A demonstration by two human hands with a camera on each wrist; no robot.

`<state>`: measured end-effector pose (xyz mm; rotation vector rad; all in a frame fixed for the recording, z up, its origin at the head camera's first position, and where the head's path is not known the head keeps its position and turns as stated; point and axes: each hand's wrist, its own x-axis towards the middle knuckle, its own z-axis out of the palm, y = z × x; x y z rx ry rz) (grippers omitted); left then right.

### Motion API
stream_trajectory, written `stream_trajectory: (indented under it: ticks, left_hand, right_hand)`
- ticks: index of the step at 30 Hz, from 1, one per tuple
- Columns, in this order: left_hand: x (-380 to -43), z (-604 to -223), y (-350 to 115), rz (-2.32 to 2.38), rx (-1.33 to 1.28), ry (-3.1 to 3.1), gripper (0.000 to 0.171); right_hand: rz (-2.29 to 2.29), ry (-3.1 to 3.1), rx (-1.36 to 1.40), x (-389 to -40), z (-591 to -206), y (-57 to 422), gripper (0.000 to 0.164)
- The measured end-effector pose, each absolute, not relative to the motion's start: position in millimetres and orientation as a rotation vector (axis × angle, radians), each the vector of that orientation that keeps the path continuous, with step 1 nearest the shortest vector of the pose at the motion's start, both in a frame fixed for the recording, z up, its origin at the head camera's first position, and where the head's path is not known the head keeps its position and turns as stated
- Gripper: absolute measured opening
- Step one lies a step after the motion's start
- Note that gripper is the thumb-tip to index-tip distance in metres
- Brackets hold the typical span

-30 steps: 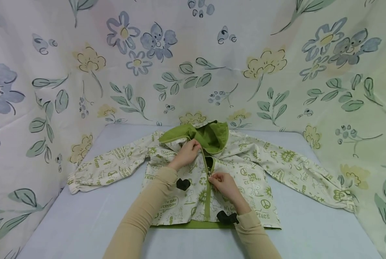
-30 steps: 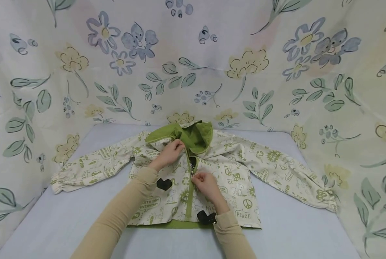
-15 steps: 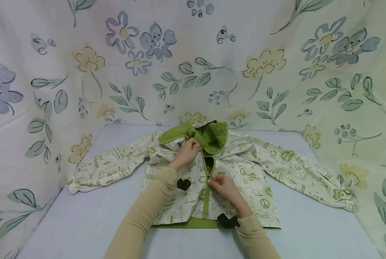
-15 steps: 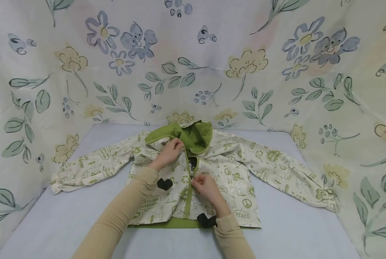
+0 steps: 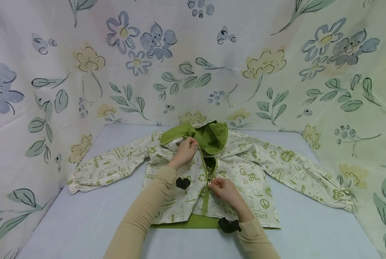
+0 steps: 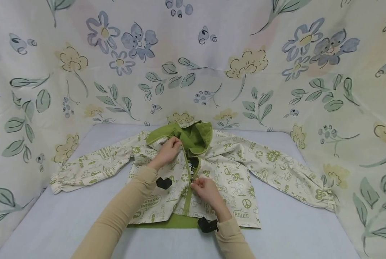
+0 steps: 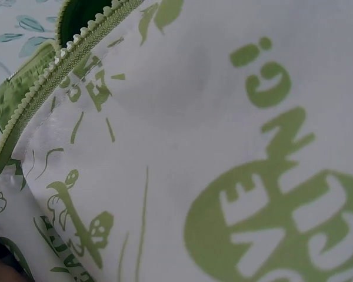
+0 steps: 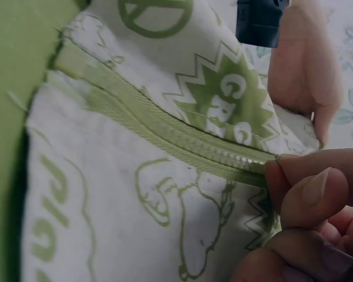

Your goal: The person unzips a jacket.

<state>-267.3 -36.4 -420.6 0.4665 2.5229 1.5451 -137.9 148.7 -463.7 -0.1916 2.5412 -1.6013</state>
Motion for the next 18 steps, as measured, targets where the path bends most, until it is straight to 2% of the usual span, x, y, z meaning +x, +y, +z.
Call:
stream_trajectory:
  ticks: [11,14,18]
  left_hand:
    - [-270.5,-419.2,-37.7,1.569,0.429,2.55,0.025]
    - [-270.5,-419.0,-38.6,1.58,0.428,2.542,0.027]
    - [-270.5,-416.7,-39.3,1.594,0.407,2.532,0.027]
  right_hand:
    - [-1.65,2.46,-0.161,-128.3,-468.6,148.4,0.02]
    - [-1.652,2.448,-0.178,-121.4,-454.1,145.8,0.019]
    - [-1.639,2.459,-0.184,-120.7,-454.0,145.9,0.018]
